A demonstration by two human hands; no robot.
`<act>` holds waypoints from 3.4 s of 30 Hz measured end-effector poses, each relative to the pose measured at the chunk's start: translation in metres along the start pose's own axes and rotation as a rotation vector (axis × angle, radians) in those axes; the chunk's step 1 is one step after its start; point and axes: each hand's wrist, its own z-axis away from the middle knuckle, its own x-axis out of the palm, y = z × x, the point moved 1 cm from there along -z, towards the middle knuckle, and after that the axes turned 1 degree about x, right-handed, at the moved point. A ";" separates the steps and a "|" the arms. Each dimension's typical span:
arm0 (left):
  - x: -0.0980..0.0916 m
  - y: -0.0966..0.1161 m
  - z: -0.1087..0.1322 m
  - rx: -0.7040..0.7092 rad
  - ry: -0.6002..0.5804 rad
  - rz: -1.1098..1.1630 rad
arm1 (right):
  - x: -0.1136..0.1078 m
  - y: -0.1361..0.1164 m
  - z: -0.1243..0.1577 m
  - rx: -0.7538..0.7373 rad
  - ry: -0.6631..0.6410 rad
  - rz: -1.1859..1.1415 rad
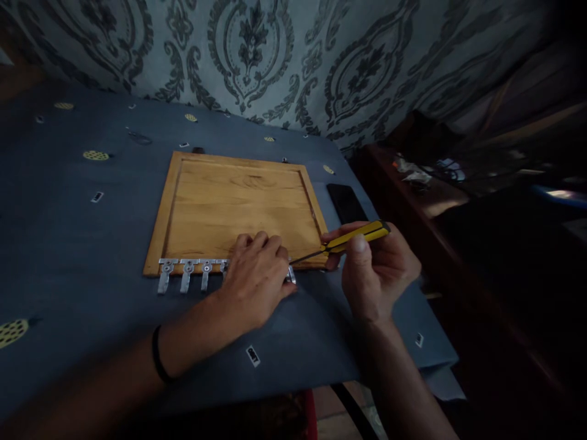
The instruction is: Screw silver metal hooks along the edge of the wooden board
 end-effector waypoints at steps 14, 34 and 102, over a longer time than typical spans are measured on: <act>0.000 0.000 0.000 -0.015 0.028 -0.007 | -0.005 -0.002 -0.007 0.089 -0.178 -0.042; 0.001 -0.001 -0.001 -0.002 0.063 -0.020 | 0.010 0.005 -0.004 0.020 -0.034 0.056; -0.003 0.001 0.000 -0.032 0.014 -0.002 | 0.000 -0.002 0.004 0.031 0.041 0.071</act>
